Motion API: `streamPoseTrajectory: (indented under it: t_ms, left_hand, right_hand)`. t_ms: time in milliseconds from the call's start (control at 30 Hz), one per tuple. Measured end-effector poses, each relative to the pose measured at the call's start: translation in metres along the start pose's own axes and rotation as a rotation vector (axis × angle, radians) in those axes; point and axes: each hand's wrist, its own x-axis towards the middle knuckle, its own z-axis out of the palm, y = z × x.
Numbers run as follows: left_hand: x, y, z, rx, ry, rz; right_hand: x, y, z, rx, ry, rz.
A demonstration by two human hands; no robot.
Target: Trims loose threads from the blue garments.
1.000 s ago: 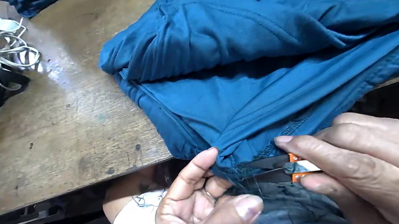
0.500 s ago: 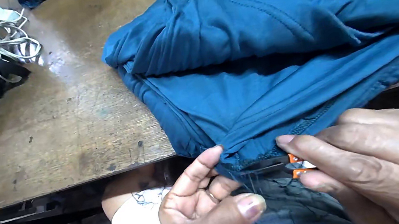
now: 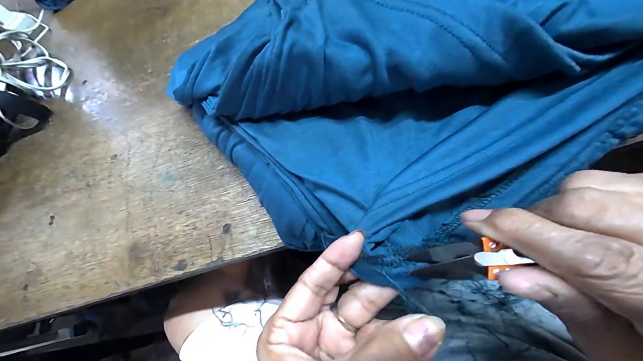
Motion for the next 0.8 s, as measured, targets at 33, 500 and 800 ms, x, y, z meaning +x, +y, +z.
streamPoseTrajectory:
  t_ms: [33, 500, 800]
  left_hand:
    - [-0.001, 0.000, 0.002, 0.010, 0.006, 0.005]
    - [-0.005, -0.003, 0.006, 0.054, 0.016, 0.041]
    - [0.000, -0.003, -0.002, -0.064, 0.034, 0.038]
  right_hand:
    - [0.001, -0.002, 0.001, -0.003, 0.006, -0.003]
    - [0.012, -0.013, 0.012, -0.030, 0.030, 0.007]
    - [0.008, 0.004, 0.000, 0.247, 0.025, 0.212]
